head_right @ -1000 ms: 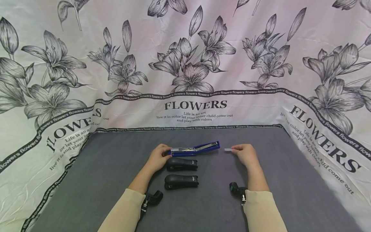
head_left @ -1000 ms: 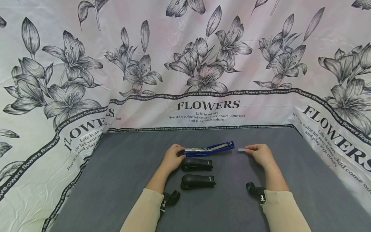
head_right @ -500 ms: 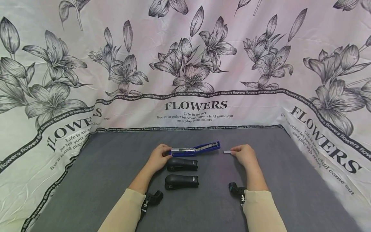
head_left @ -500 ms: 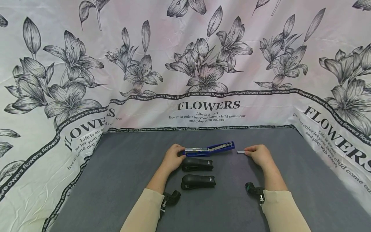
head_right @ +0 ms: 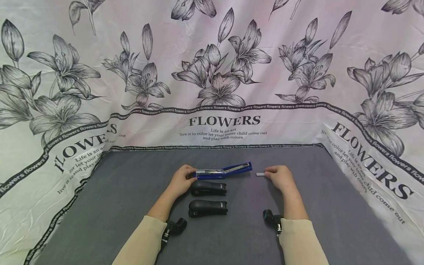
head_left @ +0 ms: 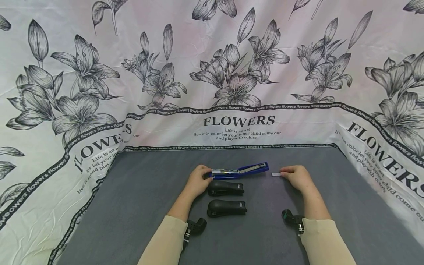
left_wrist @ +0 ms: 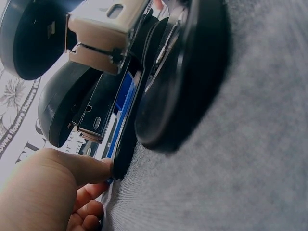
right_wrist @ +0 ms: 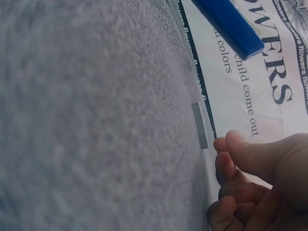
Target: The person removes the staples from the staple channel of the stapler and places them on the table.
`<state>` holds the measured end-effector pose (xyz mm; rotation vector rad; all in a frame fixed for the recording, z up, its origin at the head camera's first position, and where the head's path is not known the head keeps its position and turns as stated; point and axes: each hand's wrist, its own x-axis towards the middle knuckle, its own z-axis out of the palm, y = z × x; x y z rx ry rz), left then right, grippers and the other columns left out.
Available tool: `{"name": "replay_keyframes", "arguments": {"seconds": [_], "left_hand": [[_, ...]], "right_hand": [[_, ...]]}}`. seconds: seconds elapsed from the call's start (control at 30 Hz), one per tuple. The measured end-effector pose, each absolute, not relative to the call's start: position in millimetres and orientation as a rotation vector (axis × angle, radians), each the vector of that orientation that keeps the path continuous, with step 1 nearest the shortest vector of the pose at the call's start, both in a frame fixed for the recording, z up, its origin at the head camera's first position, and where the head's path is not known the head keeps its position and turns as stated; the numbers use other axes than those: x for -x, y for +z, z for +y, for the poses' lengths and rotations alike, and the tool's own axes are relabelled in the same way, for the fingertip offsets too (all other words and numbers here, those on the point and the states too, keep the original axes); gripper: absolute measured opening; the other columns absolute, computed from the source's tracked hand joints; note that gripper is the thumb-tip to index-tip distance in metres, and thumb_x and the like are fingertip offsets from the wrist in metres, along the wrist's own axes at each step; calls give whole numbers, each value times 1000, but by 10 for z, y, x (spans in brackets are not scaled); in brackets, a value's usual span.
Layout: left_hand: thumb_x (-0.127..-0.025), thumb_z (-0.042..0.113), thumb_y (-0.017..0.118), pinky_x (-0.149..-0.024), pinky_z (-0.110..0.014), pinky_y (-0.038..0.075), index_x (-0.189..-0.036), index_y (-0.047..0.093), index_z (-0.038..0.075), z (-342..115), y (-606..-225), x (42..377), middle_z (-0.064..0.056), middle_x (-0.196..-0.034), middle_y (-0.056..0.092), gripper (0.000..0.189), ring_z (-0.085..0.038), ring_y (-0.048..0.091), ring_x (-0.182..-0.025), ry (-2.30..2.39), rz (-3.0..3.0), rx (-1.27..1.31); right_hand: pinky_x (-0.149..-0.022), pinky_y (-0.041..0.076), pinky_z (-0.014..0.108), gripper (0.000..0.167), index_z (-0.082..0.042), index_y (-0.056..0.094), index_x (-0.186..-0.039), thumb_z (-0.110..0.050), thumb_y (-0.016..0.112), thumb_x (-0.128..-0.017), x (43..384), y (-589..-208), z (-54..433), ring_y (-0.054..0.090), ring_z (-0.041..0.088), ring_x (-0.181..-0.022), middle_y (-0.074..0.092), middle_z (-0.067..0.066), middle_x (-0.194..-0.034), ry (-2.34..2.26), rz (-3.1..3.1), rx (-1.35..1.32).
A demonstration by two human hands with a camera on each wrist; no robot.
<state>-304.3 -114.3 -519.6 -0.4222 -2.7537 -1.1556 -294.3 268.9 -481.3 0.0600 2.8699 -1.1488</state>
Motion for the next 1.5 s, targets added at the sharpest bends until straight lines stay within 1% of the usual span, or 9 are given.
{"name": "replay_keyframes", "arguments": {"seconds": [0.13,0.27,0.47,0.83,0.97,1.1,1.17,1.37,1.5], "left_hand": [[-93,8,75,-80,-37,46,-126,71,-1,-1142,-5202,3044,-7,-116,61,34,-18,53,-89,-1158,-2753,419],[-93,8,75,-80,-38,46,-126,71,-1,-1148,-5201,3033,-7,-116,61,34,-18,53,-89,-1166,-2752,420],[-93,8,75,-80,-38,46,-126,71,-1,-1148,-5199,3023,-7,-116,61,34,-18,53,-89,-1167,-2758,419],[-94,8,75,-83,-40,47,-126,71,0,-1149,-5198,3029,-7,-117,61,34,-19,54,-92,-1177,-2761,410],[-94,8,75,-83,-41,48,-127,70,0,-1153,-5183,3024,-8,-118,61,34,-20,55,-93,-1173,-2762,419],[-94,8,75,-83,-41,48,-126,71,0,-1155,-5171,3020,-9,-118,61,34,-20,55,-92,-1169,-2762,423],[-93,8,75,-83,-41,48,-126,71,0,-1155,-5168,3021,-9,-118,61,34,-20,55,-92,-1166,-2765,420],[-94,8,75,-83,-41,47,-127,71,0,-1152,-5163,3023,-8,-118,61,34,-20,54,-92,-1170,-2764,417],[-94,8,75,-83,-40,47,-127,70,0,-1152,-5166,3024,-8,-117,61,35,-20,54,-92,-1190,-2759,413]], "right_hand": [[-106,38,62,37,8,64,-132,-18,57,-107,2939,-4759,2657,43,52,-135,55,32,-139,-1195,2839,-48],[-105,39,61,38,5,64,-134,-21,56,-107,2950,-4671,2588,46,48,-135,57,29,-139,-1255,2832,-38],[-101,43,61,40,4,64,-135,-25,56,-107,2959,-4499,2477,53,46,-128,60,28,-137,-1290,2846,4],[-90,48,54,42,-2,65,-137,-31,55,-108,2981,-4311,2285,57,41,-119,61,24,-135,-1267,2871,38],[-79,50,46,39,-3,65,-137,-28,55,-108,2996,-4267,2195,59,39,-106,62,24,-129,-1285,2860,51],[-69,48,38,38,-3,64,-138,-24,56,-108,3004,-4229,2093,57,35,-91,63,22,-122,-1301,2839,68],[-69,50,37,38,-2,64,-138,-24,56,-108,3014,-4223,2039,58,32,-92,64,22,-124,-1285,2846,90],[-70,52,42,35,-2,66,-135,-21,58,-107,3058,-4220,1870,61,32,-94,64,21,-129,-1241,2860,185],[-73,51,43,34,-4,68,-134,-21,58,-107,3089,-4219,1760,61,32,-103,64,19,-131,-1175,2871,258]]}}
